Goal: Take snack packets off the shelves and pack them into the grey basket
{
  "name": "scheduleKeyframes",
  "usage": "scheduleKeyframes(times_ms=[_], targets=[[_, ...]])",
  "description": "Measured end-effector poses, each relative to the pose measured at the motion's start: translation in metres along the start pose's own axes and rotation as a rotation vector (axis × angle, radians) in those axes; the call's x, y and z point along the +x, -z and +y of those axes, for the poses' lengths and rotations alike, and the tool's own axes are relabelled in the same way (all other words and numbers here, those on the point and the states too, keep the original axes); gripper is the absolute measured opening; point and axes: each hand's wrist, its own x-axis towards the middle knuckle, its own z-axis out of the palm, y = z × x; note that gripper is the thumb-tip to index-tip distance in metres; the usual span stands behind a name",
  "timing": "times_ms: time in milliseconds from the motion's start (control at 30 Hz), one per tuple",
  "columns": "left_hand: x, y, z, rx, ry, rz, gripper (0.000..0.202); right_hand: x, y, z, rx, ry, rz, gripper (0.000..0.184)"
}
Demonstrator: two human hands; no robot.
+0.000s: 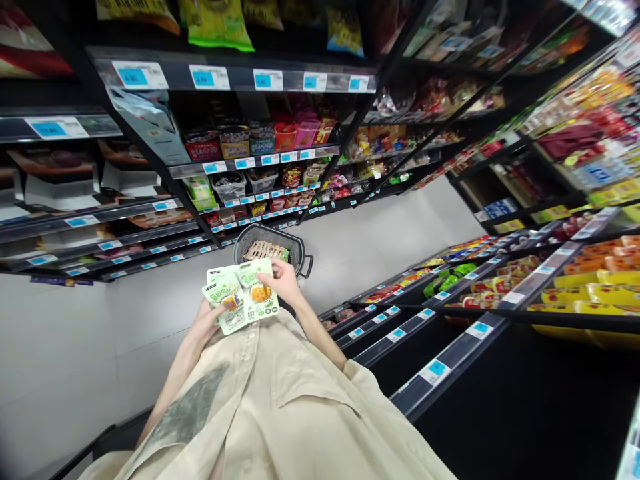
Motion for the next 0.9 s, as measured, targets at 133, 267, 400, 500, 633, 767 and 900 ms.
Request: scheduleKeyframes(times_ms=[133, 267, 400, 500, 633, 767, 900], targets=[[-0.004, 0.000, -0.004, -0.045, 0.028, 0.056, 0.075, -0.009, -0.037, 0.021, -0.152, 0.033, -0.096, 0.042], [-0.007, 0.003, -0.006, -0.067, 0.045, 0.036, 0.077, -0.013, -0.045, 0.034, -0.227, 0.052, -0.013, 0.040], [-0.007, 0.001, -0.010, -0.006, -0.037, -0.002, 0.076, -0.015, -0.036, 0.041, -0.103, 0.014, -0.006, 0.047], [-0.004, -0.003, -0.016, 0.122, -0.116, 0.006, 0.068, -0.022, -0.033, 0.048, 0.081, -0.124, -0.057, 0.057], [-0.002, -0.007, -0.023, 0.268, -0.075, -0.020, 0.066, -0.032, -0.031, 0.052, 0.224, -0.320, -0.136, 0.058], [-0.001, -0.014, -0.027, 0.148, 0.031, -0.069, 0.075, -0.034, -0.028, 0.047, 0.261, -0.335, -0.162, 0.053], [-0.005, -0.017, -0.025, -0.014, 0.089, -0.130, 0.076, -0.032, -0.028, 0.045, 0.312, -0.324, -0.124, 0.052]])
